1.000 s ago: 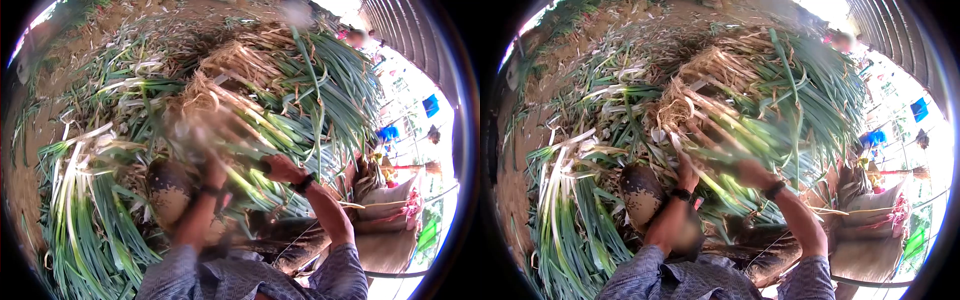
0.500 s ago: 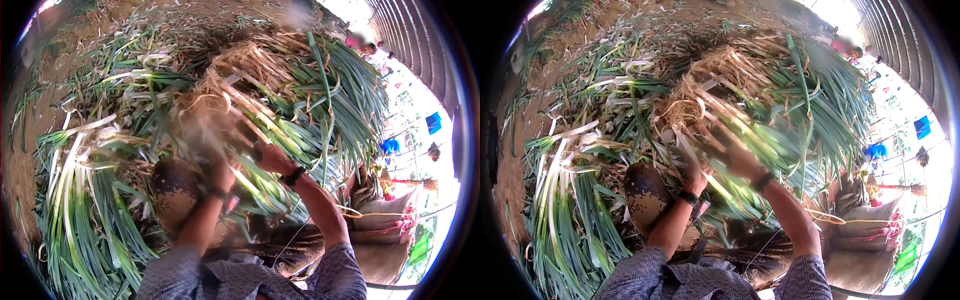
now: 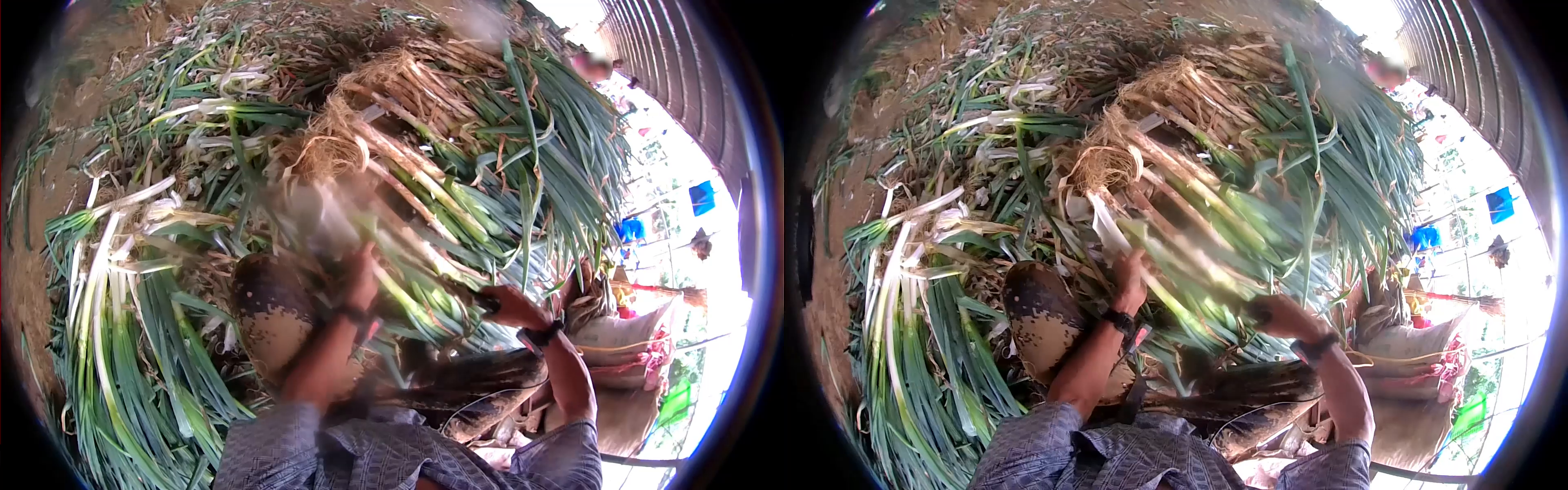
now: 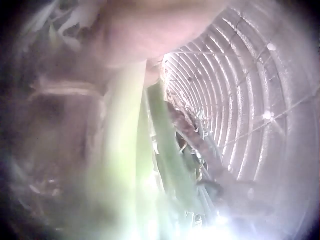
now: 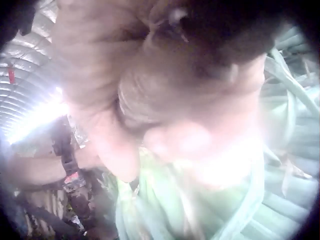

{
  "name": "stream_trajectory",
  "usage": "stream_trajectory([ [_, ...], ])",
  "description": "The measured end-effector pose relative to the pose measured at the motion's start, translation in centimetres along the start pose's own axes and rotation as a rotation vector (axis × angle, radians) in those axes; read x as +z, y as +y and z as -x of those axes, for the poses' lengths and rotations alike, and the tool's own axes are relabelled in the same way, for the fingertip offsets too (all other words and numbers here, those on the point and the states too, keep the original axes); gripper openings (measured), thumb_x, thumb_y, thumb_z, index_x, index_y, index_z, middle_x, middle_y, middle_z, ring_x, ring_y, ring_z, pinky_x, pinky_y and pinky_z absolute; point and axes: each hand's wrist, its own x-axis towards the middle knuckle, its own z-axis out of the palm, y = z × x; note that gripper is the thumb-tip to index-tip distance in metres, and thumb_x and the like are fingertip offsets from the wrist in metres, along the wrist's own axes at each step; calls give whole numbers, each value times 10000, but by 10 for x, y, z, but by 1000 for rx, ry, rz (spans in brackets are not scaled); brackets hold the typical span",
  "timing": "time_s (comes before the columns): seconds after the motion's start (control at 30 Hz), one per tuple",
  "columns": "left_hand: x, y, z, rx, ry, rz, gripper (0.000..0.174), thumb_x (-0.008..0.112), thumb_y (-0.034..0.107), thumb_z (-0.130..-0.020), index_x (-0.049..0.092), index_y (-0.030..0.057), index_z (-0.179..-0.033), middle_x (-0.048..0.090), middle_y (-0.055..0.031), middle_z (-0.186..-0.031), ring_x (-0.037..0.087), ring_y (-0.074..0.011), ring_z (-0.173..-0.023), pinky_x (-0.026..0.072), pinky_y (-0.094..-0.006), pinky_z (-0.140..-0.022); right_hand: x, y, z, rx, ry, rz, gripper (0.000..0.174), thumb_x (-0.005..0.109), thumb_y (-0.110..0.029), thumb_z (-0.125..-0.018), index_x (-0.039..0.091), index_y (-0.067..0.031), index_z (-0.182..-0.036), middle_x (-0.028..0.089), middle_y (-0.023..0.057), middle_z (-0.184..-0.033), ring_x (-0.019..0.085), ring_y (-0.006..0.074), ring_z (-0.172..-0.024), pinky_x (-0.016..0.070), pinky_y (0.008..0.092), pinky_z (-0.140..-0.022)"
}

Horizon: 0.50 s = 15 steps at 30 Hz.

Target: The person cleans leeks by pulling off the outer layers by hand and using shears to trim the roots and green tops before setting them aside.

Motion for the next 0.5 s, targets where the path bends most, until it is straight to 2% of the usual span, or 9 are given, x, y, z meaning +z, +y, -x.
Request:
stream_trajectory([
  [0.07, 6, 5, 7, -12, 10, -43, 234, 673, 145, -838, 548, 61, -1017, 527, -34, -760, 547, -179, -590, 514, -350, -509, 10, 17, 15, -54, 6, -59, 395, 758, -185, -731, 670, -51, -1093, 696, 159, -910, 667, 311, -815, 522, 400, -778],
  [0.1, 11, 8, 12, -21, 10, -68, 254, 683, 143, -829, 550, 59, -1028, 539, -37, -776, 560, -182, -605, 528, -358, -519, 11, 19, 18, 24, -22, -5, 398, 762, -182, -736, 673, -52, -1101, 700, 160, -939, 674, 305, -830, 526, 396, -781],
  [0.13, 15, 9, 14, -7, 19, -80, 262, 687, 144, -824, 554, 61, -1034, 543, -38, -781, 569, -180, -628, 532, -354, -528, 13, 19, 21, 20, 51, -1, 392, 753, -188, -734, 668, -49, -1091, 694, 157, -893, 674, 305, -801, 520, 411, -741],
  [0.2, 21, 9, 17, 31, 35, -93, 278, 696, 146, -816, 562, 64, -1046, 552, -38, -792, 588, -175, -674, 542, -348, -545, 10, 16, 22, 153, 86, 63, 370, 731, -187, -733, 663, -66, -1076, 678, 161, -829, 665, 324, -756, 504, 430, -689],
  [0.23, 19, 6, 14, 38, 33, -75, 289, 691, 141, -820, 578, 74, -1078, 581, -41, -843, 605, -174, -744, 540, -343, -562, 16, 21, 23, 93, 129, 70, 331, 701, -175, -735, 664, -83, -1052, 658, 163, -773, 651, 345, -717, 487, 436, -650],
  [0.33, 2, 8, 11, -9, -75, 27, 290, 686, 140, -828, 588, 89, -1095, 606, -36, -914, 606, -172, -777, 543, -356, -585, 20, 6, 28, 17, 133, -6, 293, 684, -160, -741, 665, -92, -1026, 656, 165, -772, 649, 351, -710, 488, 430, -630],
  [0.37, -2, 9, 9, -45, -93, 25, 264, 678, 156, -852, 593, 110, -1098, 623, -28, -988, 605, -169, -804, 541, -364, -614, 19, 1, 27, 45, 143, 15, 269, 673, -149, -751, 661, -88, -1013, 655, 164, -773, 650, 358, -713, 487, 434, -629],
  [0.47, -12, 4, -2, -131, -207, 92, 244, 676, 203, -894, 619, 109, -1111, 625, -29, -924, 591, -171, -824, 511, -365, -675, 31, 19, 10, -37, 278, 73, 271, 672, -144, -761, 662, -94, -1027, 657, 168, -784, 652, 367, -727, 489, 446, -634],
  [0.5, -11, 6, -2, -126, -259, 98, 201, 670, 197, -904, 625, 121, -1084, 621, -14, -894, 581, -159, -771, 504, -340, -668, 31, 9, 6, -93, 304, 74, 281, 675, -138, -766, 666, -95, -1043, 661, 169, -795, 652, 378, -742, 497, 449, -645],
])
